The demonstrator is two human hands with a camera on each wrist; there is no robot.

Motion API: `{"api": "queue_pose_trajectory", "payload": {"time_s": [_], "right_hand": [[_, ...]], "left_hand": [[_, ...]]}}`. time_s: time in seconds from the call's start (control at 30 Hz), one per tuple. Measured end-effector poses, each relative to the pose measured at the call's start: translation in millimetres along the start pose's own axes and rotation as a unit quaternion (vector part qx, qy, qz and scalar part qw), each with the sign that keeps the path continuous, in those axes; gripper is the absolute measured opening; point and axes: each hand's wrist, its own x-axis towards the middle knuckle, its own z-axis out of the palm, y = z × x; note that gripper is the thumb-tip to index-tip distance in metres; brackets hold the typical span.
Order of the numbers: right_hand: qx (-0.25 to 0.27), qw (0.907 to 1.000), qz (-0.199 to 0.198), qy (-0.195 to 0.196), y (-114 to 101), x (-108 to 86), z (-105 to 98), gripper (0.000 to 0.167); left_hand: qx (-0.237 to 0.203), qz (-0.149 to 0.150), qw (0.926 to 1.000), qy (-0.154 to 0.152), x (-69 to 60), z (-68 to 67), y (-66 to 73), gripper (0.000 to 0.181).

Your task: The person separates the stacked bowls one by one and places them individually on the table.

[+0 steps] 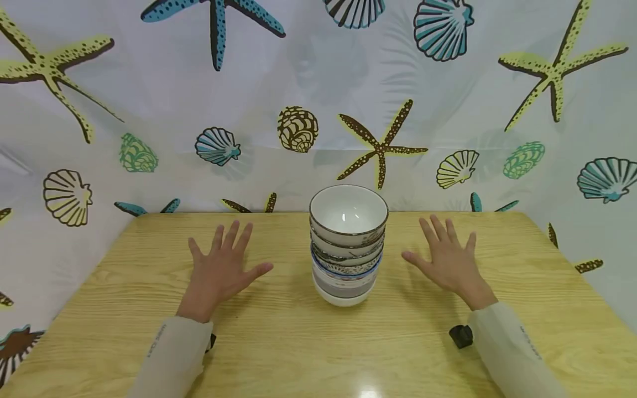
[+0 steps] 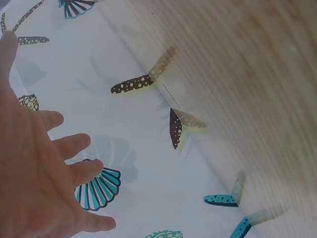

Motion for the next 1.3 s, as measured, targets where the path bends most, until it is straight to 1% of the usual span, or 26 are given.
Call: {"api": "queue_pose_trajectory", "payload": {"time_s": [0.13,0.2,0.3,0.4,0.47,0.67,0.83,0.97,1.1,1.23,1.3], "right_hand": [[0.01,0.9999,-0.004,-0.007,-0.6,-2.7,-3.9,0.089],[0.017,0.9998,-0.008,-0.009,-1.5,-3.1,-7.1,0.088],[0.032,0.9993,-0.016,-0.009,-3.3,-3.0,-13.4,0.087],[0.05,0.9983,-0.026,-0.012,-5.6,-2.7,-20.3,0.084],[0.064,0.9973,-0.035,-0.012,-7.7,-2.6,-24.6,0.081],[0.099,0.9935,-0.056,-0.002,-15.4,-0.2,-33.9,0.073],[0.136,0.988,-0.074,-0.002,-23.5,3.2,-42.4,0.071],[0.159,0.9835,-0.085,-0.011,-30.0,5.7,-48.9,0.07],[0.177,0.9791,-0.099,-0.02,-37.3,7.6,-53.8,0.07],[0.205,0.9711,-0.12,-0.023,-43.8,9.6,-56.1,0.072],[0.225,0.965,-0.133,-0.023,-46.7,11.3,-55.7,0.073]], "left_hand": [[0.007,0.002,1.0,0.003,-1.6,0.0,0.5,0.095],[0.0,0.006,1.0,0.0,-2.1,-1.5,0.8,0.096],[-0.034,0.015,0.9992,-0.015,-2.7,-5.3,2.4,0.097],[-0.082,0.023,0.9959,-0.031,-2.7,-9.2,4.3,0.097],[-0.103,0.026,0.9937,-0.035,-1.6,-11.0,5.4,0.096],[-0.128,0.04,0.9905,-0.029,4.1,-19.4,12.7,0.095],[-0.151,0.057,0.986,-0.042,6.7,-28.8,20.7,0.1],[-0.185,0.075,0.9784,-0.054,7.9,-34.6,28.0,0.101],[-0.228,0.1,0.9674,-0.05,10.5,-39.5,37.3,0.099],[-0.283,0.114,0.9511,-0.05,14.3,-42.5,47.5,0.099],[-0.313,0.117,0.9412,-0.052,15.9,-43.5,52.8,0.1]]}}
